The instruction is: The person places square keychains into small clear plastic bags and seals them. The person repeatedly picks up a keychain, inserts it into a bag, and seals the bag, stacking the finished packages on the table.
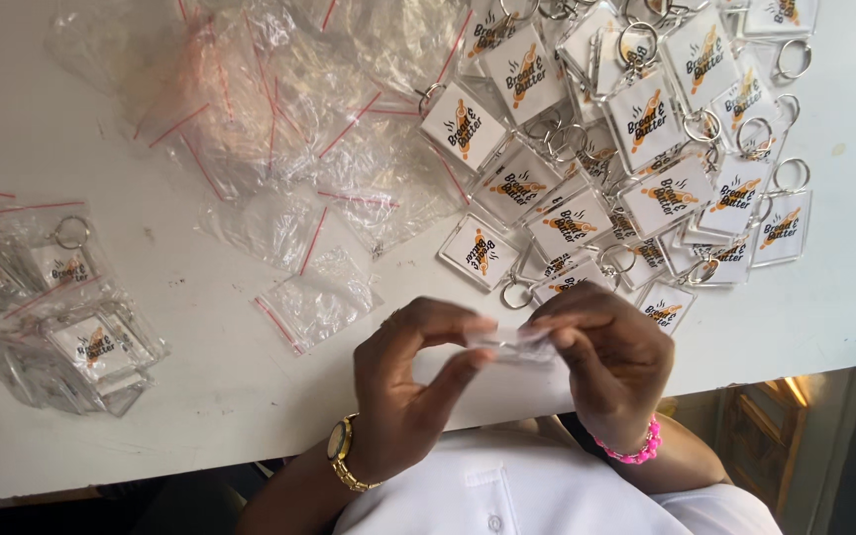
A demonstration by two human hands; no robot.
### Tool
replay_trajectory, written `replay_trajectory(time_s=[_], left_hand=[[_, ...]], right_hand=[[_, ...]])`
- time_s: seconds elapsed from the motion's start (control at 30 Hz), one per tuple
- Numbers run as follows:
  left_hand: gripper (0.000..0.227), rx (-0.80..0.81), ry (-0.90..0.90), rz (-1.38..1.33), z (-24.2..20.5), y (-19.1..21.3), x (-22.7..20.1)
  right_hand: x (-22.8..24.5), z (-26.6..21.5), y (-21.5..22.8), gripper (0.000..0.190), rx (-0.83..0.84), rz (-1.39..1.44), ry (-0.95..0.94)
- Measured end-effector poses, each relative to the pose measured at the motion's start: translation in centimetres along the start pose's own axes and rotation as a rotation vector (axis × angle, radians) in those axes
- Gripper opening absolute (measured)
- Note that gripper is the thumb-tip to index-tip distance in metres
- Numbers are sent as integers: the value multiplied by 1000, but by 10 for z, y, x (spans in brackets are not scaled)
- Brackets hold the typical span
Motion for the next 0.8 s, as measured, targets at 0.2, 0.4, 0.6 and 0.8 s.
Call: replay_trajectory(time_s=[0.2, 0.4, 0.6, 0.8], left_hand=[[11, 57, 79, 62, -7, -8, 8], [16, -89, 67, 18, -17, 8, 5], [35, 41, 69, -74, -24, 15, -1], [13, 35, -105, 138, -41, 40, -4]], right_hand=[[-13, 2, 6, 22, -142, 175, -99], [-13, -11, -3, 36, 127, 209, -206], [-20, -30, -14, 14, 115, 230, -267], [-20, -28, -29, 16, -5, 412, -216]])
Point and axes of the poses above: each hand's wrist, its own z-axis towards the middle knuckle, its own y-axis out of the back of the hand, x = y × z, the point moved 7 cm from there along z, towards the middle knuckle
